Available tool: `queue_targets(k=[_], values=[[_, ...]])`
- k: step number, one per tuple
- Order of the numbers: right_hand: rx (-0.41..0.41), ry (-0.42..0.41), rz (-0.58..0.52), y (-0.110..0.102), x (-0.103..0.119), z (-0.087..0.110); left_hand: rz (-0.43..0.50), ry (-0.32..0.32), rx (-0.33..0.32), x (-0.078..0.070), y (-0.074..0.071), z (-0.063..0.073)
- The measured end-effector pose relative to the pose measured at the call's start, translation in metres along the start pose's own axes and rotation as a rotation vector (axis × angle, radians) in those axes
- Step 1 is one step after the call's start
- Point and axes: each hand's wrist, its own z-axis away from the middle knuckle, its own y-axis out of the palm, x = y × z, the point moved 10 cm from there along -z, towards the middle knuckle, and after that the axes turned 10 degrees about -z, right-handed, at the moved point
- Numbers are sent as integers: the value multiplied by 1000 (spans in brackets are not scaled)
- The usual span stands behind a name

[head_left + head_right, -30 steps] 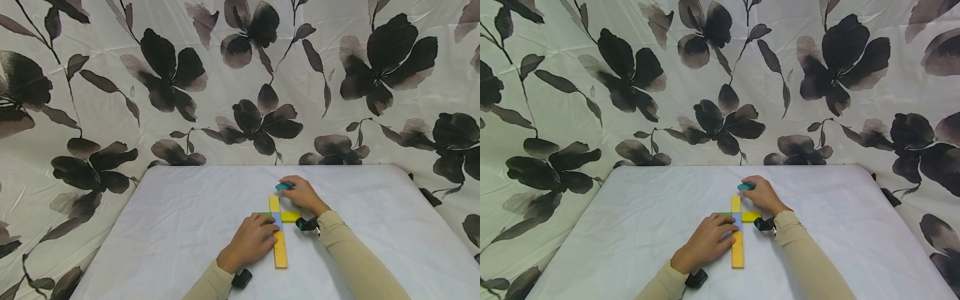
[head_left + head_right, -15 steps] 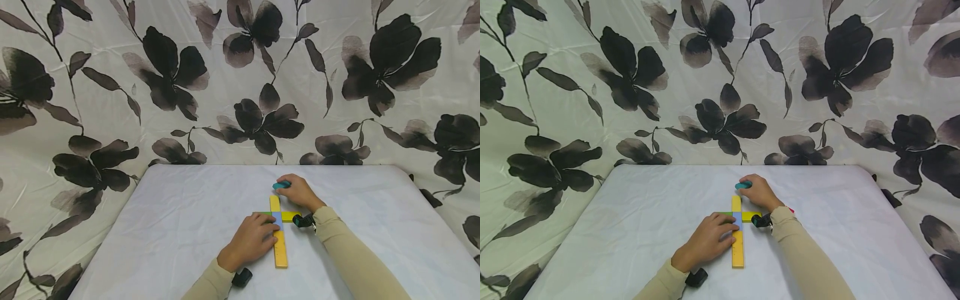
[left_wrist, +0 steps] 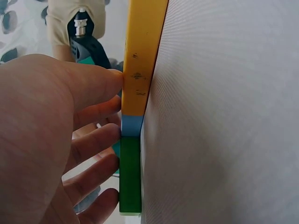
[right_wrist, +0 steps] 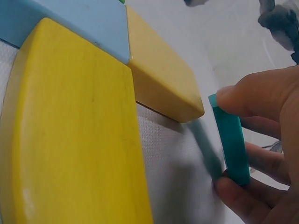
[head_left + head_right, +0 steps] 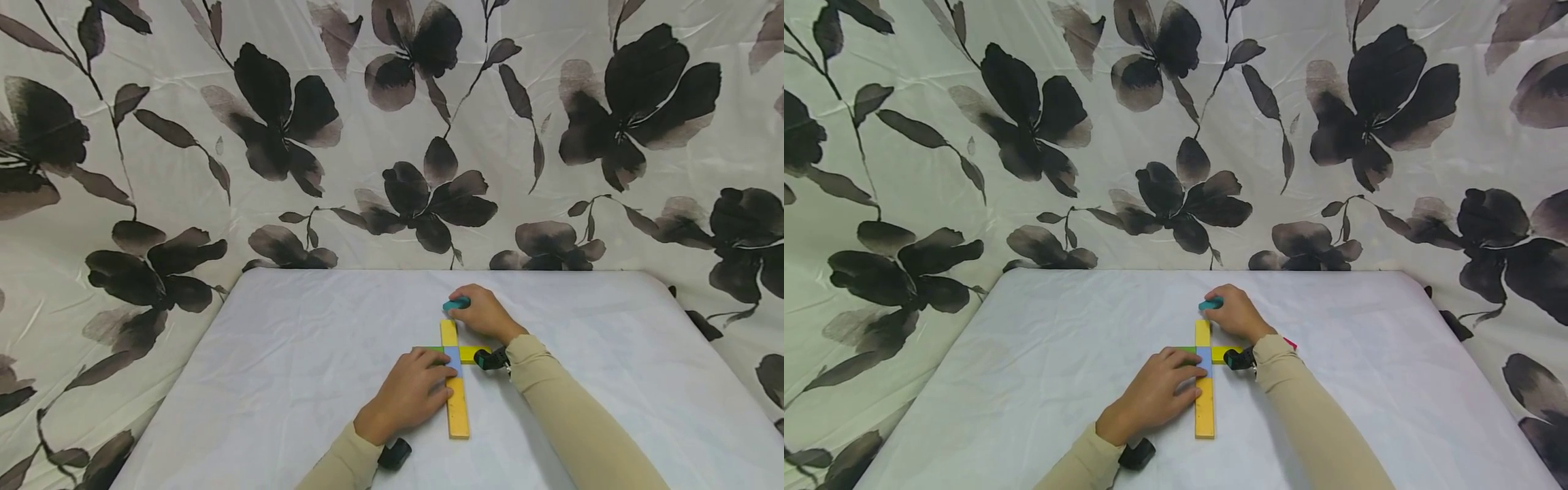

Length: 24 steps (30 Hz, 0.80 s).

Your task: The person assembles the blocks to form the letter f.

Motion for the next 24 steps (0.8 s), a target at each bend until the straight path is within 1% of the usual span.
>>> queue_targets(k=[14, 19, 24], values=[[23, -13, 51, 7, 0, -1, -8, 8, -11, -1, 0, 1], [33, -28, 50, 7, 3, 2, 5, 3, -2, 0, 0, 1], [41, -33, 77, 8, 3, 1, 2, 4, 0, 0, 0, 0]])
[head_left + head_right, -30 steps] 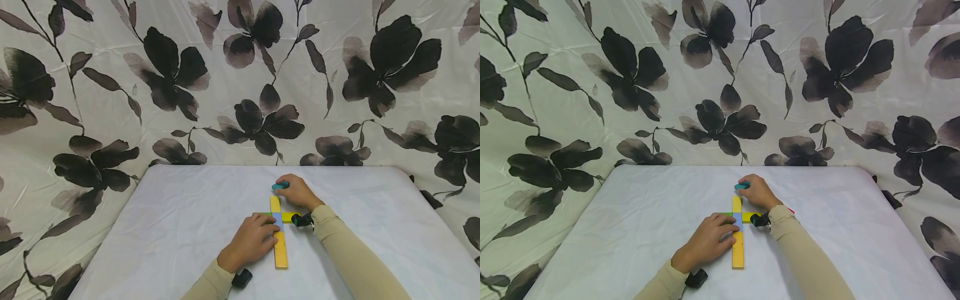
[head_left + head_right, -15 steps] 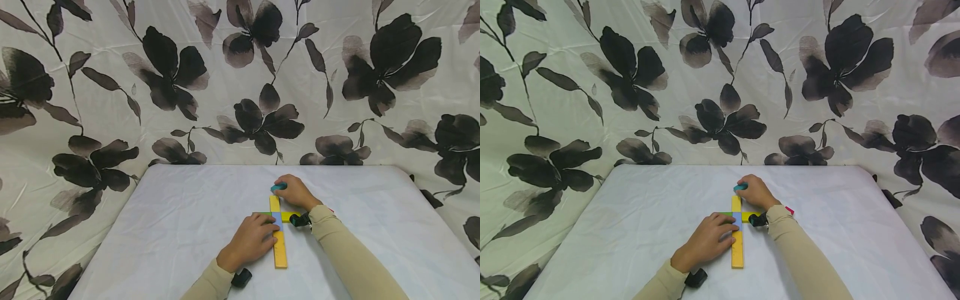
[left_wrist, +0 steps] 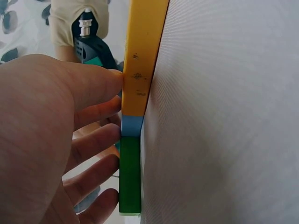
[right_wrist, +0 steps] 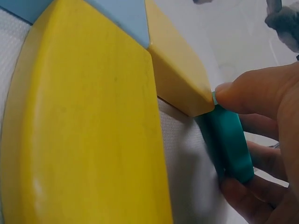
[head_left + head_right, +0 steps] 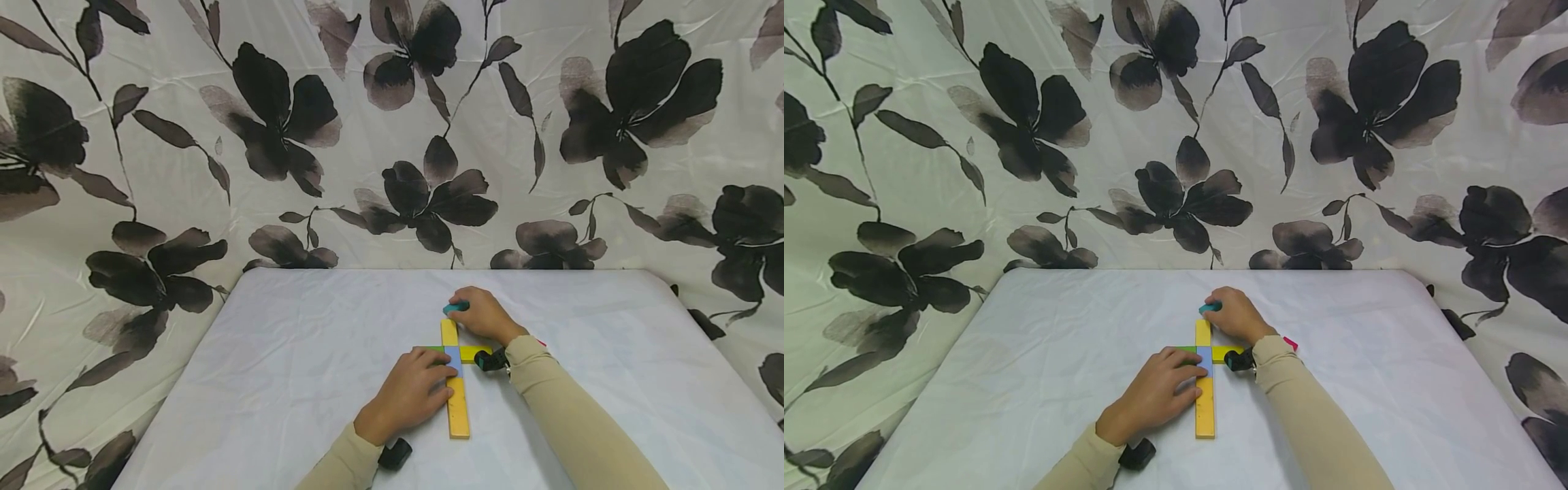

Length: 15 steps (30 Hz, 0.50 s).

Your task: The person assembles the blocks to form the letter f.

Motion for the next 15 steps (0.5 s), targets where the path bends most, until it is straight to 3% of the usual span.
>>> queue_targets(k=[15], values=[[26, -20, 44, 5, 3, -3, -1, 1, -5, 2, 0, 0]])
